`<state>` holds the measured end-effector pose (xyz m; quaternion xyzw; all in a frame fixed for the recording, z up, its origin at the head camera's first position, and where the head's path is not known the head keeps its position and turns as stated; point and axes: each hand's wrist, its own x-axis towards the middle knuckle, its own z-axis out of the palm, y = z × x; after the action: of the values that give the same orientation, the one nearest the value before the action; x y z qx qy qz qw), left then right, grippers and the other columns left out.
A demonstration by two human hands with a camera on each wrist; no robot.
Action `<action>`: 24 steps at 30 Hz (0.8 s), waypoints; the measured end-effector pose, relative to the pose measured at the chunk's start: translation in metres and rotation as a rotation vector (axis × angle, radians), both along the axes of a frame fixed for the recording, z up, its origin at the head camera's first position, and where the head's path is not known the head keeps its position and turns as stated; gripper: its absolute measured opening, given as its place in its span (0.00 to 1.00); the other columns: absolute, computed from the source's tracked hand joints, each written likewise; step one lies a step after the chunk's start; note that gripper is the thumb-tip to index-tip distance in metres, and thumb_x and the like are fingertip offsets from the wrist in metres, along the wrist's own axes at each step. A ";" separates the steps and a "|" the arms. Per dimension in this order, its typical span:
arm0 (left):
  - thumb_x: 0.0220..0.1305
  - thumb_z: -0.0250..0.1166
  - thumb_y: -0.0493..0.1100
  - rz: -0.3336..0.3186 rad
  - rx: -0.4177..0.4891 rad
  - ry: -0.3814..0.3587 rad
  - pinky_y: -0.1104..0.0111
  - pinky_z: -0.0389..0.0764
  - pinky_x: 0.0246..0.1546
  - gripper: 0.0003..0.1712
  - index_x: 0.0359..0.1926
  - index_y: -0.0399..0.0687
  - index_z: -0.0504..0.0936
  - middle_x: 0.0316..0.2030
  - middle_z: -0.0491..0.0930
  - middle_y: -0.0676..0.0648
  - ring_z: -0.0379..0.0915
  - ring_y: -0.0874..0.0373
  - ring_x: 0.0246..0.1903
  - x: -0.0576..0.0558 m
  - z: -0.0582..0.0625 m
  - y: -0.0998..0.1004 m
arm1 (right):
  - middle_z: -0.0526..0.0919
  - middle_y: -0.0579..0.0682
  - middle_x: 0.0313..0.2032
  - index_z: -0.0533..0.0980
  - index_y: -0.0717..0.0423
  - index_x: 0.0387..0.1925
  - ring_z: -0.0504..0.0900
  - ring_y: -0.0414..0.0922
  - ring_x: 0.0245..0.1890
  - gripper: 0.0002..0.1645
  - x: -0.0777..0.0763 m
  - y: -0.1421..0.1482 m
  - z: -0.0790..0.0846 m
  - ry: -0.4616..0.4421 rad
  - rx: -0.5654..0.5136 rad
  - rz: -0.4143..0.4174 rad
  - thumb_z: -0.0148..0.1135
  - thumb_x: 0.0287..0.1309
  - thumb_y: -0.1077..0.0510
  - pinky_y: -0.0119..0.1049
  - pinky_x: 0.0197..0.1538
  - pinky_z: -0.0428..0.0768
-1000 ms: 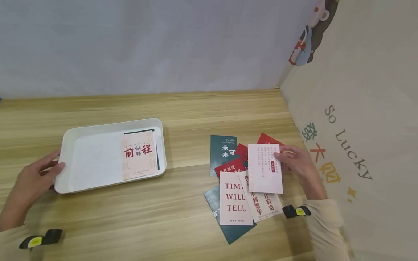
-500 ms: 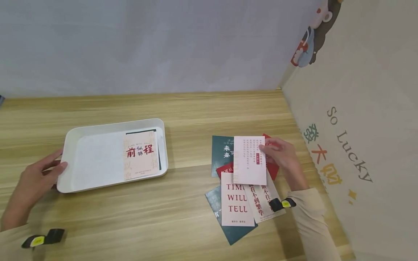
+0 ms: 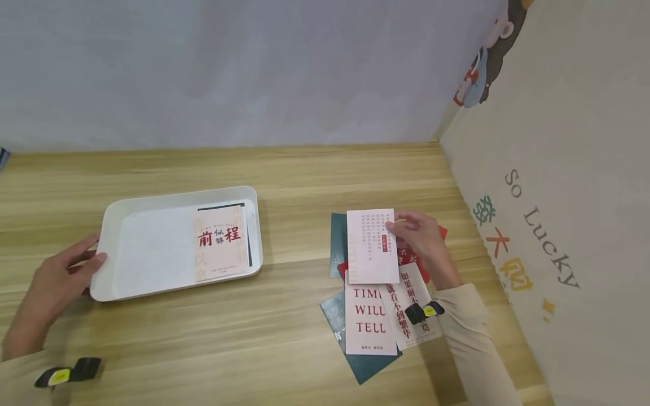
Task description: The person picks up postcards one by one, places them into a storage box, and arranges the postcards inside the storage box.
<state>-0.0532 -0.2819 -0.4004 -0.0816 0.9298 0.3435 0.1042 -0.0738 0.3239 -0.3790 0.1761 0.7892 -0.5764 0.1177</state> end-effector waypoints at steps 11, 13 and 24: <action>0.84 0.49 0.47 0.000 -0.008 -0.009 0.32 0.74 0.57 0.34 0.81 0.37 0.53 0.67 0.65 0.16 0.67 0.17 0.63 0.001 0.001 0.001 | 0.87 0.36 0.35 0.71 0.67 0.66 0.86 0.34 0.33 0.29 -0.017 -0.031 0.002 0.007 -0.012 0.066 0.67 0.70 0.56 0.29 0.42 0.85; 0.84 0.49 0.47 0.002 -0.009 -0.011 0.32 0.74 0.57 0.34 0.81 0.37 0.53 0.67 0.65 0.16 0.67 0.17 0.63 0.001 0.001 0.002 | 0.87 0.38 0.36 0.72 0.67 0.65 0.86 0.34 0.33 0.29 -0.021 -0.039 0.003 0.004 -0.015 0.069 0.68 0.70 0.57 0.28 0.42 0.85; 0.84 0.48 0.47 0.001 -0.010 -0.010 0.31 0.73 0.57 0.34 0.81 0.36 0.53 0.67 0.65 0.16 0.66 0.17 0.63 -0.001 -0.001 0.002 | 0.89 0.47 0.41 0.76 0.65 0.62 0.86 0.37 0.33 0.24 -0.038 -0.072 0.002 0.021 -0.011 0.109 0.69 0.69 0.59 0.29 0.41 0.86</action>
<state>-0.0539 -0.2804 -0.4015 -0.0845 0.9309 0.3383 0.1084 -0.1115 0.2522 -0.3773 0.1261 0.7957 -0.5753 0.1417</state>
